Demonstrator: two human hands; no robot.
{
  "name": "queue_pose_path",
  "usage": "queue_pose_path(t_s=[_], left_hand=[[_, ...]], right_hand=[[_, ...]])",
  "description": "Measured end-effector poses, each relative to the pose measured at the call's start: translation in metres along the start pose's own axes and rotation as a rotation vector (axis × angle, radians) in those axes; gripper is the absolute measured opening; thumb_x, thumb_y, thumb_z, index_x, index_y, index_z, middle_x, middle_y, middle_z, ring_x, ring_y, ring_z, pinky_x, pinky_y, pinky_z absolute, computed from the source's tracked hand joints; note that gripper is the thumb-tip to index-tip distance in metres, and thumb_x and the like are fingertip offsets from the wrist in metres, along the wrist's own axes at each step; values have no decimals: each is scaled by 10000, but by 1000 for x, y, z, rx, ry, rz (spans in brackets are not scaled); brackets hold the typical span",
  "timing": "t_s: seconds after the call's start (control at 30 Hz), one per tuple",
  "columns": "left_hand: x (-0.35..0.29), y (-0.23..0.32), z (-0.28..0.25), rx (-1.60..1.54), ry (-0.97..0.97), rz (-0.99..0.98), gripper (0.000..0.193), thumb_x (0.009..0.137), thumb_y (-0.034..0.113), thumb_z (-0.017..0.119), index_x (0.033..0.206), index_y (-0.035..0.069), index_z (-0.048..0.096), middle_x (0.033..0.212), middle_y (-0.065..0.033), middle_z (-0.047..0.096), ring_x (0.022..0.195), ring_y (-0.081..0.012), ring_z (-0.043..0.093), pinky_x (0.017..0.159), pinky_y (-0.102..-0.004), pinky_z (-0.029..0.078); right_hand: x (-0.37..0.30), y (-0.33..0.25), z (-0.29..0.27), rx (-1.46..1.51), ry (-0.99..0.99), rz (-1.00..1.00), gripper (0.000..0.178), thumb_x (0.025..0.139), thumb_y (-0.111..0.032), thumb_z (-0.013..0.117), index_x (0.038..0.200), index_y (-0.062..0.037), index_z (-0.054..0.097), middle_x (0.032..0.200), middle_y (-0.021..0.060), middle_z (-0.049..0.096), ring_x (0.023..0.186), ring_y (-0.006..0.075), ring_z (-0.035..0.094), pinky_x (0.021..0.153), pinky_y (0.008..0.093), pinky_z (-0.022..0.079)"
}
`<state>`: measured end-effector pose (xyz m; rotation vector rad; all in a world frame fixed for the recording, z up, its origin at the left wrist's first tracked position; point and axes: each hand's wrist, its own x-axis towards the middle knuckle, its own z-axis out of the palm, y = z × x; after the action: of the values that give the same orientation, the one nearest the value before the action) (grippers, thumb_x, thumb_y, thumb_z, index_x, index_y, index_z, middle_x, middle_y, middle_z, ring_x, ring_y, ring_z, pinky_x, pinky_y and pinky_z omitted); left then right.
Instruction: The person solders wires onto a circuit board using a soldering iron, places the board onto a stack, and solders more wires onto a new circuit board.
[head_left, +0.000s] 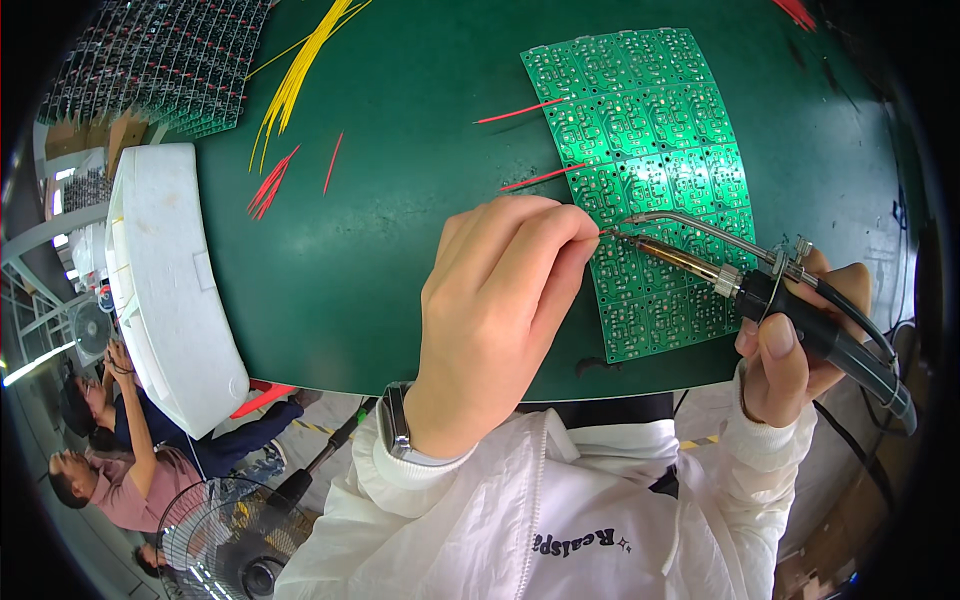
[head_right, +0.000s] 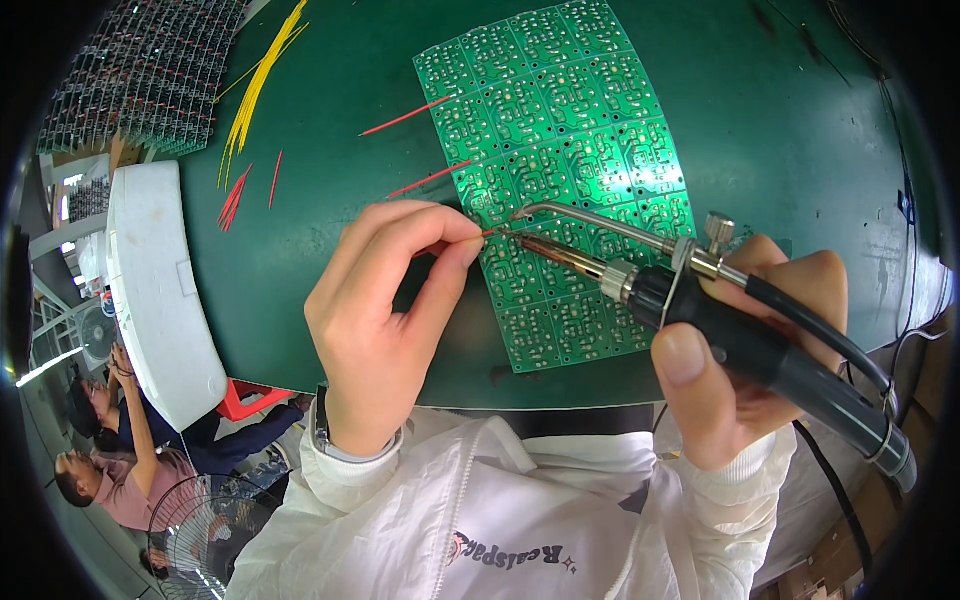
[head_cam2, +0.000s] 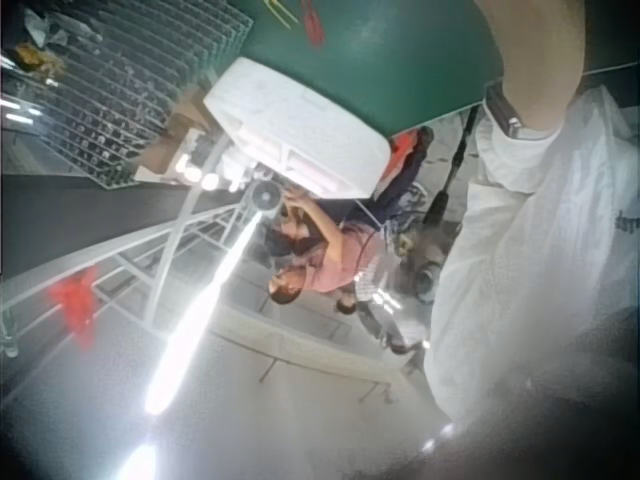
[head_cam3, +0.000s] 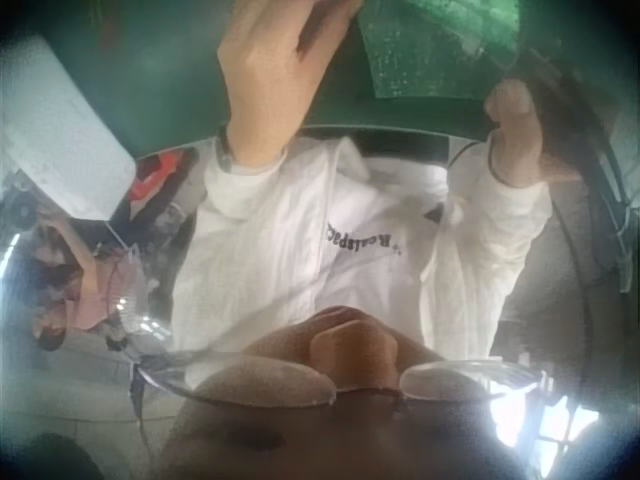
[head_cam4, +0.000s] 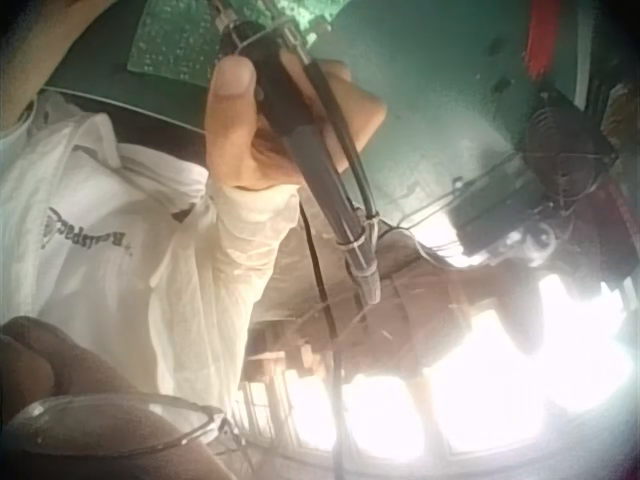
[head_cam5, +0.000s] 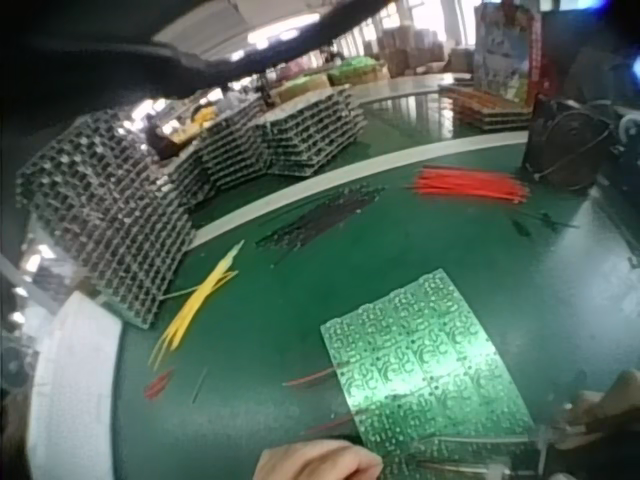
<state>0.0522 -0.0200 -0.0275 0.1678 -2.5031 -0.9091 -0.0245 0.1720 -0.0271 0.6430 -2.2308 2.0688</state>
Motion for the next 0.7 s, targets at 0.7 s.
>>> queue_pose_path(t_s=[0.7], left_hand=[[7,0,-6,-5,-54,-39,173,723,-105,660,863,-23,601,822,-91,618,698,-181,607,631,-266,495]], right_hand=[[7,-7,12,139,96,75,338,711,-207,688,855,-11,454,572,26,432,504,108,423,523,251,372]])
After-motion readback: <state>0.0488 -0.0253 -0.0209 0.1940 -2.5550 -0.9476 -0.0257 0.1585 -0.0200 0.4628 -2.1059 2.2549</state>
